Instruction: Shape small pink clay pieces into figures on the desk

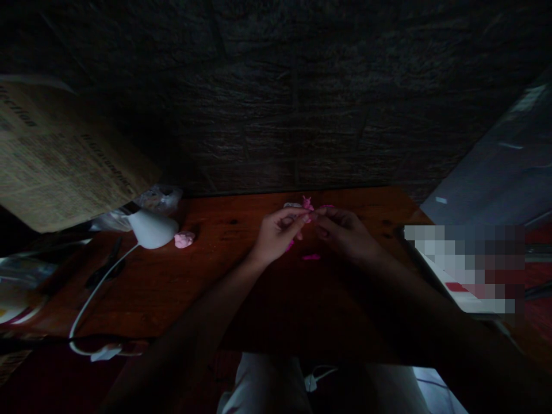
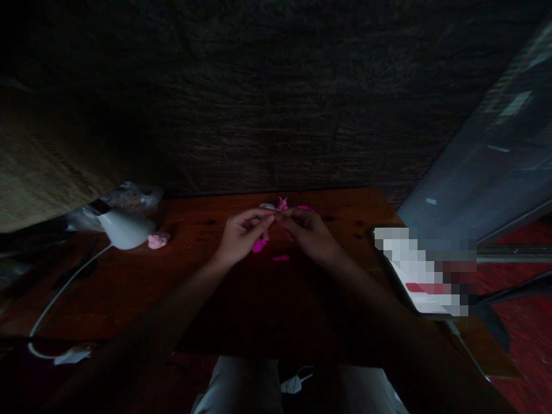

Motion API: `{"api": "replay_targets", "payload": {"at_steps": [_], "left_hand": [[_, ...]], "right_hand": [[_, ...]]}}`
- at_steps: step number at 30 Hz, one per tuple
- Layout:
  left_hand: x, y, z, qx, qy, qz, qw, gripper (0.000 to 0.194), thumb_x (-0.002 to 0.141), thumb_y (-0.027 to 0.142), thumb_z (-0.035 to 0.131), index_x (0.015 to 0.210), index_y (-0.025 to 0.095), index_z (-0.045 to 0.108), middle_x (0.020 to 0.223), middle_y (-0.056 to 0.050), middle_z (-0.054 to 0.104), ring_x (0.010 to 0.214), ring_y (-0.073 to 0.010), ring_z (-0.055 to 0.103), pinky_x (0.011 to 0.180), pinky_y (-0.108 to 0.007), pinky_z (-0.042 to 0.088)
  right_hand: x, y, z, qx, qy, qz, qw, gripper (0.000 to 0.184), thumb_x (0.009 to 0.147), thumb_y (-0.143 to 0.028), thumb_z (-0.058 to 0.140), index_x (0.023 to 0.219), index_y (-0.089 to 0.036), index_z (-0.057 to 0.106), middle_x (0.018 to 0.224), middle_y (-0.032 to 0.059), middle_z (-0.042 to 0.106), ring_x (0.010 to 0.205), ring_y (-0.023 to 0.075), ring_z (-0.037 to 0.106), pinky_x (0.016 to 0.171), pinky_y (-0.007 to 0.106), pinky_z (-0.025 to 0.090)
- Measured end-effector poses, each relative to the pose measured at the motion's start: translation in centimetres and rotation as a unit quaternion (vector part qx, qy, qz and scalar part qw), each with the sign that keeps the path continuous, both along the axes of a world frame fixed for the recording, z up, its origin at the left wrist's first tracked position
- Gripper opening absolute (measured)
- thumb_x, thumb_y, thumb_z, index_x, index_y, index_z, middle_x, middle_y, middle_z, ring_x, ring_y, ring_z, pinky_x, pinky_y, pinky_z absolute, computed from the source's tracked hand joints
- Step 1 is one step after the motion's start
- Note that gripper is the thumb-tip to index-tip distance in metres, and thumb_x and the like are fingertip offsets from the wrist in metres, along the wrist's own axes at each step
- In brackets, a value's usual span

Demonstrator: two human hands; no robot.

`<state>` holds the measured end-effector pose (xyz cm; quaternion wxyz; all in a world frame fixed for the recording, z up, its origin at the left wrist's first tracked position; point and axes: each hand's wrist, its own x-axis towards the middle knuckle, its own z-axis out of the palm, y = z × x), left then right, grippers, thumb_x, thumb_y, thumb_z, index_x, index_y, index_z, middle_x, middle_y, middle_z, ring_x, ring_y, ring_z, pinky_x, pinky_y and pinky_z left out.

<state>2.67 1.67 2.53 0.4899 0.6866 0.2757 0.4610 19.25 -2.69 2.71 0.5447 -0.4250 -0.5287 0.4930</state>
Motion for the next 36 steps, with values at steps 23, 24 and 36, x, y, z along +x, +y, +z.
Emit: {"api": "replay_targets", "payload": {"at_steps": [23,24,36], "left_hand": [[-0.10,0.54,-0.31,-0.039,-0.022,-0.009,0.999,0.032,0.081,0.039,0.074,0.103,0.017,0.075,0.083,-0.004,0.074,0.051,-0.0054,0.057,0.045,-0.018,0.043],[-0.09,0.56,-0.31,-0.044,-0.026,-0.007,0.999,0.032,0.080,0.039,0.074,0.103,0.017,0.074,0.084,-0.004,0.074,0.051,-0.0053,0.057,0.044,-0.018,0.043],[-0.05,0.64,-0.23,-0.053,-0.067,-0.033,0.996,0.023,0.080,0.034,0.075,0.092,0.015,0.068,0.083,-0.002,0.071,0.053,-0.0046,0.056,0.050,-0.018,0.045]], "right_hand": [[-0.51,-0.23,0.17,-0.050,0.117,-0.016,0.992,0.030,0.067,-0.049,0.083,0.076,-0.021,0.074,0.077,0.0024,0.068,0.068,0.0128,0.056,0.063,0.027,0.043],[-0.49,-0.23,0.13,-0.054,0.128,-0.014,0.990,0.029,0.066,-0.047,0.084,0.078,-0.021,0.075,0.079,0.0025,0.069,0.069,0.0130,0.057,0.063,0.027,0.044],[-0.35,-0.19,0.02,-0.063,0.130,-0.018,0.989,0.028,0.064,-0.044,0.087,0.080,-0.023,0.077,0.076,0.0010,0.068,0.065,0.0114,0.055,0.059,0.026,0.040]]}}
